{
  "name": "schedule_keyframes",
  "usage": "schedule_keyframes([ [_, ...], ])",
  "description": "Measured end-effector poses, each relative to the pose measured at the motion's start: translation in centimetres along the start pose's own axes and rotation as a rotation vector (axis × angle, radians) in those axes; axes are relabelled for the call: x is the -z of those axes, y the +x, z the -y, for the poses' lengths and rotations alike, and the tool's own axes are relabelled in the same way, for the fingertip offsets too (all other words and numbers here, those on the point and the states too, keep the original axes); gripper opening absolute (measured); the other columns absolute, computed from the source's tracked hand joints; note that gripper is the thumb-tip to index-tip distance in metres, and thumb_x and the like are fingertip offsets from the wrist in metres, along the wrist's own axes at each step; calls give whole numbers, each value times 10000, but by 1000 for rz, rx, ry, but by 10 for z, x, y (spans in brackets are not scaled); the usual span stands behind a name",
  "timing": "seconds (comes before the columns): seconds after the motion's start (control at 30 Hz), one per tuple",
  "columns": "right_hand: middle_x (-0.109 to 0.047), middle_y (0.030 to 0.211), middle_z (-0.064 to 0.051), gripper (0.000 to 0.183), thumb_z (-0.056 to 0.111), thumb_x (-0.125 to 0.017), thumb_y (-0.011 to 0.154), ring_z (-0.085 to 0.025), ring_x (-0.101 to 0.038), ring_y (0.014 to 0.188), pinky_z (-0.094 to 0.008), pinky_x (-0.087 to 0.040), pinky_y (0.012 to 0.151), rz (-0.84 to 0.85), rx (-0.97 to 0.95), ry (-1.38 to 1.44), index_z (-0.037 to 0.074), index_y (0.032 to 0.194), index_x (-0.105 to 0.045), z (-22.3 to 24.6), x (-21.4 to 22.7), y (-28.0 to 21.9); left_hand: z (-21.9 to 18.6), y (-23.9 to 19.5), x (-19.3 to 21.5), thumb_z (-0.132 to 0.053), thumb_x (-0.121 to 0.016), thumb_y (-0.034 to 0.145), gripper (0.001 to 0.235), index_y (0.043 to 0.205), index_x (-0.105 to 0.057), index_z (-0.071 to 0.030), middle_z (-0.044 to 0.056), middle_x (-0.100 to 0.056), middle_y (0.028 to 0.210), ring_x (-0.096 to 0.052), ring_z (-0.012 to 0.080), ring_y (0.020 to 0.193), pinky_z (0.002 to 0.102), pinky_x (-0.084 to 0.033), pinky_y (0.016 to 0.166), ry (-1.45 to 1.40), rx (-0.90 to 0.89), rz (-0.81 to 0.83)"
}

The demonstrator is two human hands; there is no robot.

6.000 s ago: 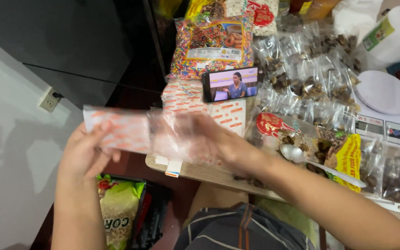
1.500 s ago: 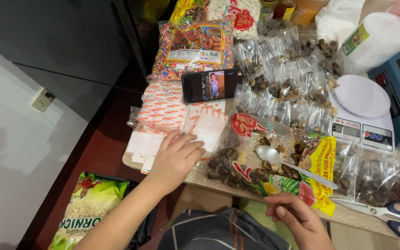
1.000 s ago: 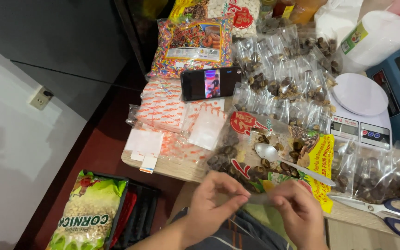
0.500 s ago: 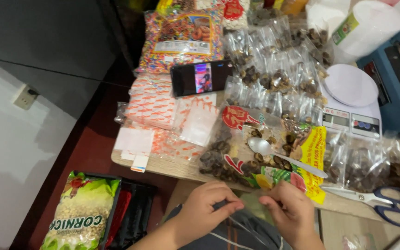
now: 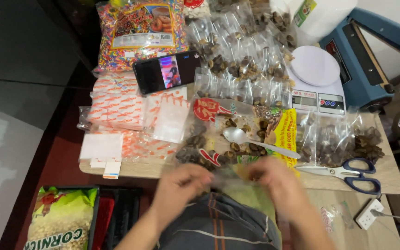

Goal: Packaging small dried food items into individual plastic bags using a spoon and a digital scale for portioning.

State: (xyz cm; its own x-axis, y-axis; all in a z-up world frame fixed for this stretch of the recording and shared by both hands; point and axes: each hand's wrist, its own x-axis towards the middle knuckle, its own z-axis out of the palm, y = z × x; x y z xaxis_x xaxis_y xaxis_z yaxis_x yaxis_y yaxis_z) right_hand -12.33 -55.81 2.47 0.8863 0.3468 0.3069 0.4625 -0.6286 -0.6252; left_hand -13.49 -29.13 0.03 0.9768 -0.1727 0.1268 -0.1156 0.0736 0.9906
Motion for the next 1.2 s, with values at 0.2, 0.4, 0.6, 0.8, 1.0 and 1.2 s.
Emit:
schedule_keyframes([
  [0.2,-652,966,-98,235,289,-643,883,-316,-642,950,-427,-507,883,117,-135,-591,122,1039,-695,-26,42,35,2,14,23,-27,-717,836,93,907,-775,-46,89,-779,902,-702,135,649,271,-621,613,-100,39,-151],
  [0.4,-671,803,-96,138,219,-709,833,-339,-697,854,-410,-536,826,213,-177,-604,119,926,-694,-34,42,44,22,16,28,-7,-693,855,123,953,-746,47,166,-742,941,-722,188,781,364,-654,635,-322,11,-217],
  [0.6,-678,885,-43,191,131,-518,959,-261,-649,772,-407,-505,658,276,-214,-721,180,1101,-636,-19,62,64,14,18,38,-121,-658,887,184,1007,-744,-12,126,-729,1051,-719,245,966,339,-685,710,-307,108,-103],
  [0.8,-648,812,-44,293,77,-516,942,-220,-579,704,-361,-456,629,330,-22,-742,200,1150,-681,1,54,70,20,18,39,-118,-675,877,187,990,-728,21,127,-697,1008,-696,229,886,363,-685,725,-411,113,-116],
  [1.0,-562,858,-68,303,35,-489,908,-286,-534,726,-399,-395,634,489,29,-496,190,1114,-647,-1,41,66,16,18,40,-117,-675,877,220,1034,-712,33,161,-731,1013,-716,243,941,347,-665,756,-463,138,-86],
  [1.2,-642,1123,10,337,151,-439,957,-183,-639,870,-327,-468,782,666,-357,-337,293,1120,-699,12,45,90,12,20,38,-106,-675,875,201,1014,-707,36,171,-736,1008,-716,237,939,343,-659,768,-458,160,-91],
])
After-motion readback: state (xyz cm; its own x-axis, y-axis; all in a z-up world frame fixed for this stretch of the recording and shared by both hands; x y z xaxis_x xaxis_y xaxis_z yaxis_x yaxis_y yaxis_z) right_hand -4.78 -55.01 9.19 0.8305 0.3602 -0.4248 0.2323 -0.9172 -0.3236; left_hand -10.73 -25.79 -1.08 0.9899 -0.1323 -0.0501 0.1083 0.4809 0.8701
